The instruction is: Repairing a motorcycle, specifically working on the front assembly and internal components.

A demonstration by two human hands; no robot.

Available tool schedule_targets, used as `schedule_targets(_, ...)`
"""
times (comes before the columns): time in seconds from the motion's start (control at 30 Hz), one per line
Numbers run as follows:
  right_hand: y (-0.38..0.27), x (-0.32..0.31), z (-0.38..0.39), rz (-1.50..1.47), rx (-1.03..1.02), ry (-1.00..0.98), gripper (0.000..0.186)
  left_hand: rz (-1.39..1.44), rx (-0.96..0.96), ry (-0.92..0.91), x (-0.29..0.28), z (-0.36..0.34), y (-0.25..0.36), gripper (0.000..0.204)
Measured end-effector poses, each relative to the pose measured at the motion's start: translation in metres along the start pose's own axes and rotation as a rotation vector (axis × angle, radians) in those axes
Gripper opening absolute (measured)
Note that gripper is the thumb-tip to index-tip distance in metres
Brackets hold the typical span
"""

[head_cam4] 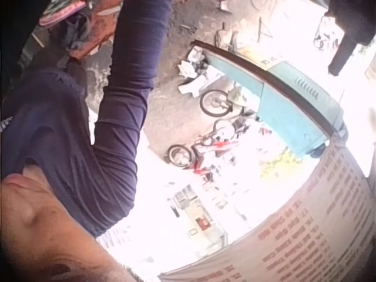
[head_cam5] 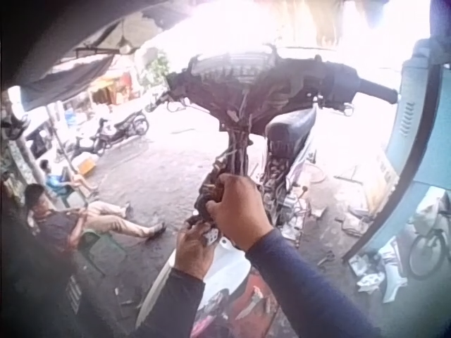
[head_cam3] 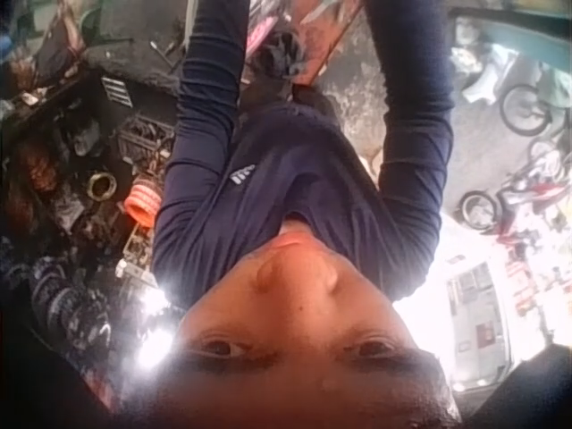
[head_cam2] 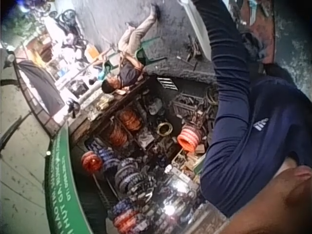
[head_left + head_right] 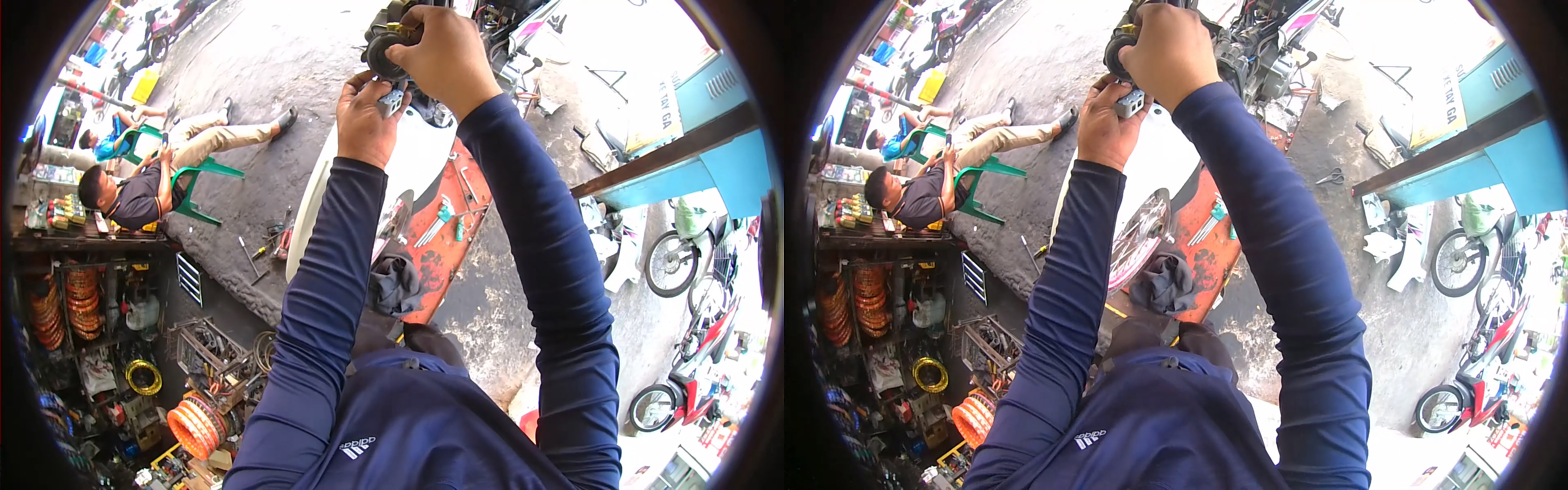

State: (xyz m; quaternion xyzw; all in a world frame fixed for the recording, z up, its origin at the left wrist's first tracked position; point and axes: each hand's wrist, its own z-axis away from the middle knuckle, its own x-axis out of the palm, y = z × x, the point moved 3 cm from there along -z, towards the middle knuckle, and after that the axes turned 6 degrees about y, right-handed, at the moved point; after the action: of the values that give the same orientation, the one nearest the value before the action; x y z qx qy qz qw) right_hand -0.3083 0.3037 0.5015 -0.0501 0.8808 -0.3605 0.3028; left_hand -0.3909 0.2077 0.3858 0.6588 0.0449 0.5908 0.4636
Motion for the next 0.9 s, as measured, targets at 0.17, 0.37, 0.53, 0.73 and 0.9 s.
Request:
schedule_targets(0.17, -0.001, 0.0, 0.003, -0.028, -0.092, 0.079, 0.027, -0.134, -0.28, -0.063, -0.003, -0.005, 0.013, 0.025)
schedule_targets(0.37, 0.012, 0.007, 0.064, -0.354, 0.171, 0.395, 0.017, -0.254, -0.396, -0.162, 0.0, -0.012, 0.027, 0.017)
schedule_targets(0.53, 0.023, 0.064, 0.116, -0.605, 0.544, 0.35, 0.029, -0.555, -0.488, -0.107, -0.008, -0.025, 0.048, 0.024)
schedule_targets(0.73, 0.034, 0.078, 0.107, -0.684, 0.584, 0.288, 0.042, -0.756, -0.496, -0.275, -0.001, -0.03, 0.048, 0.017)
schedule_targets(0.9, 0.029, 0.09, 0.106, -1.194, 0.817, 0.377, 0.027, -0.795, -0.363, -0.267, -0.002, -0.025, 0.048, 0.019)
